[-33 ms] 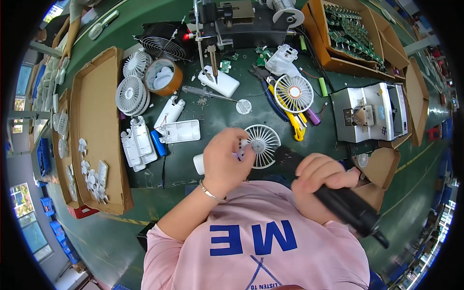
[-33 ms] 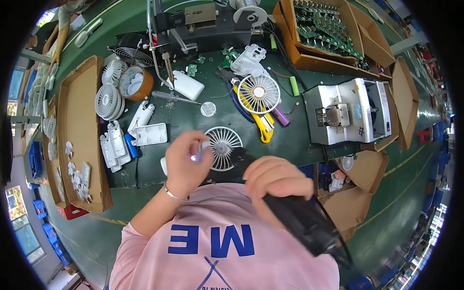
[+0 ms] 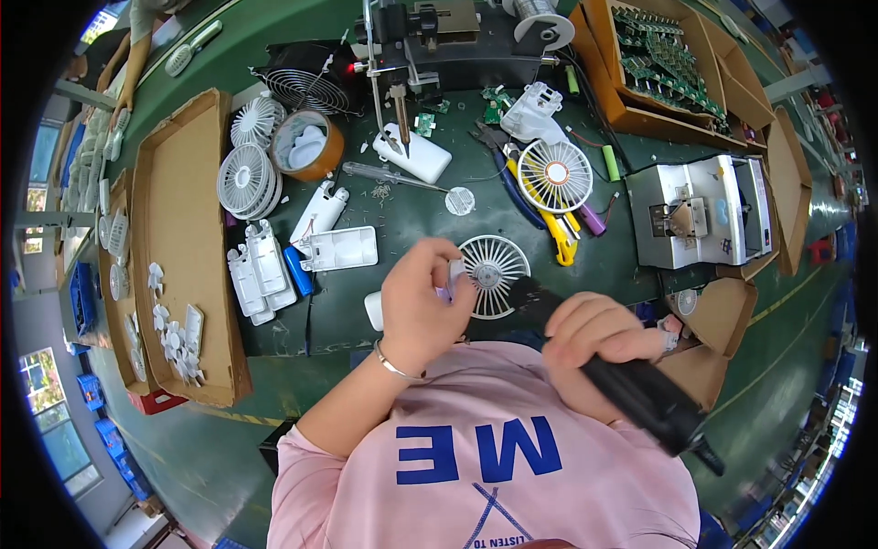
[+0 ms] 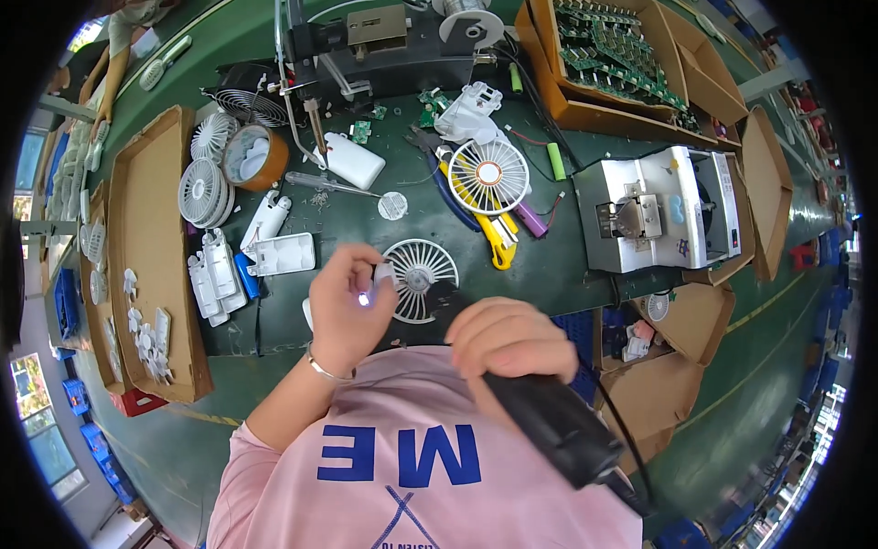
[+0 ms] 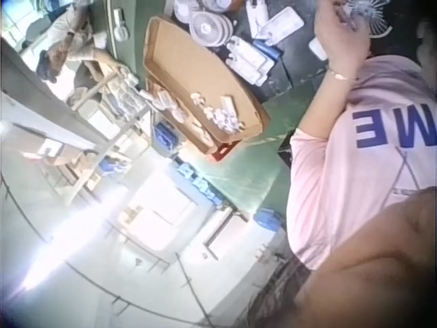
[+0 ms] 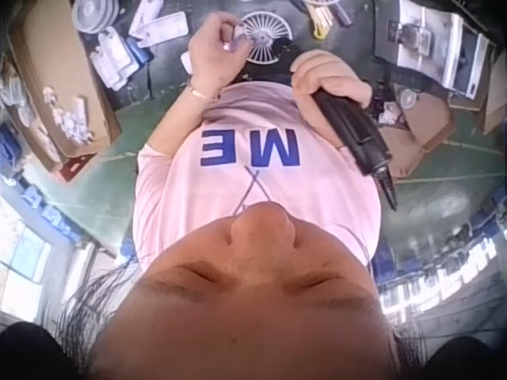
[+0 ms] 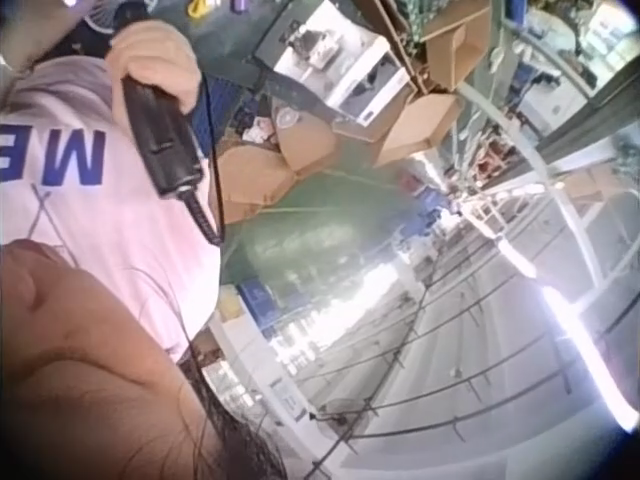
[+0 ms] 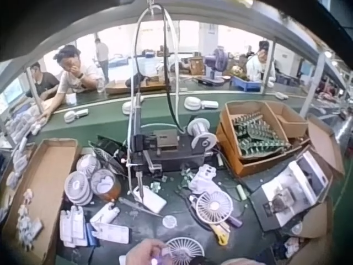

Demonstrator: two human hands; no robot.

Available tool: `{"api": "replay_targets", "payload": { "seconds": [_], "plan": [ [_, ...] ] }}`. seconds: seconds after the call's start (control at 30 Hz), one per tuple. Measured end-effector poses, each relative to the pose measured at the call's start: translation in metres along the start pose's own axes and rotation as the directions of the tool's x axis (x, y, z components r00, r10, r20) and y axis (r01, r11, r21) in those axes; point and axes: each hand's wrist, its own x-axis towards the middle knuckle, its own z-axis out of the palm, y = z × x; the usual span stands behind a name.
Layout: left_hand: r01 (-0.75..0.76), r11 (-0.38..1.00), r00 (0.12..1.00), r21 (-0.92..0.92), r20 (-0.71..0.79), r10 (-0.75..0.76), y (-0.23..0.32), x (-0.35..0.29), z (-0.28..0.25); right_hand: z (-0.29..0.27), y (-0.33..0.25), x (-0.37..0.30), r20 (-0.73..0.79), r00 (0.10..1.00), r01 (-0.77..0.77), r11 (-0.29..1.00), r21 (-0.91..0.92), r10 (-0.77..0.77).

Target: The person assembles portable fans by inserting batteries into the fan handles, attaching housing components and fan covers, and fastening the parts together using an electric screwdriver.

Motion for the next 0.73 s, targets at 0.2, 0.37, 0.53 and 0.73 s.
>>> {"api": "replay_targets", "payload": {
  "seconds": [0.2,0.37,0.53,0.73],
  "plan": [
    [0.075,0.984,0.997,-0.159,-0.003,-0.076,0.006,0.003,-0.004,0.009,0.011,-0.006,0.398,0.914,-0.065,0.997,-0.044,0.078],
    [0.07,0.987,0.997,-0.145,-0.019,-0.073,0.003,0.002,-0.004,0.012,0.009,-0.02,0.479,0.877,0.002,0.998,-0.069,0.032],
    [0.1,0.979,0.994,-0.18,-0.021,-0.105,0.002,0.002,-0.005,0.012,0.01,-0.02,0.464,0.884,-0.042,0.998,-0.054,0.062],
    [-0.281,0.957,0.936,0.078,0.243,0.255,-0.005,0.012,-0.009,0.009,0.008,-0.012,0.389,0.911,-0.115,0.989,-0.088,0.141]
  ]
}}
